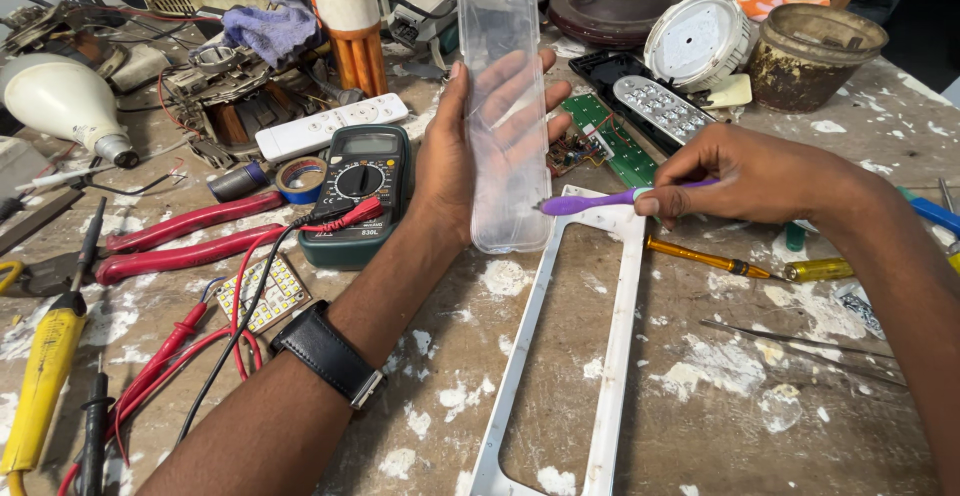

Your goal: The person cleans parts of a disassembled LED light fixture at a cluttered workbench. They first handle the LED panel and circuit board, then brush a clear plastic diffuser cover with a purple toothbrush, and finally brush the inside of the white fixture frame, turning it to reach different sides.

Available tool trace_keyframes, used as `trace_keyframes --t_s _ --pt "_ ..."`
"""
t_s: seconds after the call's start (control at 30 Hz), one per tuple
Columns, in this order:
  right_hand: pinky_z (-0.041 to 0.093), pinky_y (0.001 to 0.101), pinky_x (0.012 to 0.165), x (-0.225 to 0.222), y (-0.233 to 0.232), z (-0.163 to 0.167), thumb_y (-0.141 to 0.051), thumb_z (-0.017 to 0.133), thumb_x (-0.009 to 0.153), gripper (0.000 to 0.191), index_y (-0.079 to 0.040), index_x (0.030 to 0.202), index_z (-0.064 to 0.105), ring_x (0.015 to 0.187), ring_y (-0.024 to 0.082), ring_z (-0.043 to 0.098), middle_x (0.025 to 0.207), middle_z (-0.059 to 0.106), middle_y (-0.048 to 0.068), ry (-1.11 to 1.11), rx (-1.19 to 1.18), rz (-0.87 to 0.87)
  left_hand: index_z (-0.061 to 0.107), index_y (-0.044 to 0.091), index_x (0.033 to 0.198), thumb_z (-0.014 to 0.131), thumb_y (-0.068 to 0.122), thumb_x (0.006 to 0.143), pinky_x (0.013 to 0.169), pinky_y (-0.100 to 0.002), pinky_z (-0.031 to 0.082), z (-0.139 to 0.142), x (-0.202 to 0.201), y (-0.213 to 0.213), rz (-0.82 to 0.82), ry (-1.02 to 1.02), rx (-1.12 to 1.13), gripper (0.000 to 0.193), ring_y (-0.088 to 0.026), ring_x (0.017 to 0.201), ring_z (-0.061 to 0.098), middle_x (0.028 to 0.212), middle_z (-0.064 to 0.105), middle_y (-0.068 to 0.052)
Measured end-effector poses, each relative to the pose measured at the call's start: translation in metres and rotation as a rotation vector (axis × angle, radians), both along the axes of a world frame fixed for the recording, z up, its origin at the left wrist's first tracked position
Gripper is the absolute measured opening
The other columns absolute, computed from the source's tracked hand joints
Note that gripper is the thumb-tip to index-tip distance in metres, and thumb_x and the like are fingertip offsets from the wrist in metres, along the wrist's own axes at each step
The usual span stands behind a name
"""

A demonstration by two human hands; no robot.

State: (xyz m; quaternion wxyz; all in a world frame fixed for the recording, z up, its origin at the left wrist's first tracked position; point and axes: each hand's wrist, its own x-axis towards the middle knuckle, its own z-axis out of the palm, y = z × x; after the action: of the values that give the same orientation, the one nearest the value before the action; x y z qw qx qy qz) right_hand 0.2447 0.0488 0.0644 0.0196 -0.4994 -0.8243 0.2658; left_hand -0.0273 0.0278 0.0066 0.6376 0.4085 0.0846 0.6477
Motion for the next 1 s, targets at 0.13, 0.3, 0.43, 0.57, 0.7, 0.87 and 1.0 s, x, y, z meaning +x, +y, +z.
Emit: trace_keyframes --t_s 0.13,0.3,0.43,0.57,0.7,0.87,1.0 --pt "0.037 0.0342 0.050 -0.0024 -0.0037 0.0031 -0.051 0.075 0.084 0.043 -0.009 0.079 0.085 0.052 0.012 0.048 0.055 0.066 0.003 0.034 0.029 -0.010 0.039 0.000 0.152 0.037 0.054 0.105 0.108 -0.044 0.056 -0.0013 -0.0014 0.0004 0.010 0.017 -0.002 0.072 -0.032 0.133 0.060 0.151 0.054 -0.017" --pt "0.042 0.0313 0.053 -0.0014 -0.0058 0.0067 -0.051 0.073 0.083 0.042 -0.011 0.083 0.085 0.056 0.010 0.053 0.058 0.069 0.001 0.152 0.279 0.005 0.039 -0.002 0.153 0.038 0.055 0.106 0.110 -0.045 0.056 -0.0038 -0.0009 0.0010 -0.030 0.051 0.046 0.074 -0.033 0.133 0.060 0.151 0.055 -0.017" --pt "0.042 0.0337 0.055 -0.0008 -0.0049 0.0061 -0.054 0.071 0.083 0.047 -0.009 0.080 0.085 0.058 0.011 0.053 0.059 0.069 0.003 0.136 0.244 -0.012 0.038 -0.001 0.153 0.038 0.055 0.105 0.111 -0.046 0.054 -0.0037 0.0006 0.0011 -0.041 0.028 0.024 0.073 -0.033 0.134 0.060 0.151 0.055 -0.018" --pt "0.045 0.0325 0.055 -0.0032 -0.0040 0.0036 -0.054 0.067 0.082 0.051 -0.007 0.073 0.084 0.056 0.010 0.055 0.057 0.069 0.002 0.107 0.048 0.074 0.039 -0.002 0.153 0.037 0.054 0.106 0.111 -0.044 0.055 -0.0018 0.0002 -0.0002 -0.037 0.013 0.016 0.073 -0.031 0.134 0.060 0.151 0.055 -0.017" --pt "0.040 0.0366 0.055 -0.0057 -0.0070 0.0018 -0.057 0.072 0.083 0.051 -0.008 0.074 0.083 0.053 0.017 0.054 0.055 0.069 0.005 -0.072 -0.015 -0.011 0.040 0.003 0.151 0.035 0.055 0.104 0.102 -0.043 0.057 -0.0006 -0.0020 -0.0027 0.027 0.081 -0.005 0.071 -0.031 0.129 0.062 0.148 0.057 -0.015" --pt "0.041 0.0355 0.054 -0.0076 -0.0081 0.0050 -0.057 0.071 0.082 0.050 -0.009 0.075 0.086 0.054 0.013 0.052 0.055 0.066 0.003 0.028 0.052 0.017 0.041 0.001 0.151 0.034 0.055 0.106 0.104 -0.043 0.057 -0.0009 -0.0023 -0.0018 -0.015 0.059 -0.003 0.070 -0.032 0.128 0.061 0.149 0.057 -0.016" --pt "0.039 0.0346 0.054 -0.0057 -0.0073 0.0071 -0.055 0.070 0.085 0.047 -0.011 0.077 0.084 0.055 0.012 0.051 0.056 0.064 0.001 0.095 0.226 -0.036 0.040 -0.001 0.153 0.034 0.053 0.107 0.111 -0.046 0.055 -0.0015 -0.0017 0.0001 -0.058 0.076 0.044 0.071 -0.032 0.134 0.060 0.152 0.055 -0.017"
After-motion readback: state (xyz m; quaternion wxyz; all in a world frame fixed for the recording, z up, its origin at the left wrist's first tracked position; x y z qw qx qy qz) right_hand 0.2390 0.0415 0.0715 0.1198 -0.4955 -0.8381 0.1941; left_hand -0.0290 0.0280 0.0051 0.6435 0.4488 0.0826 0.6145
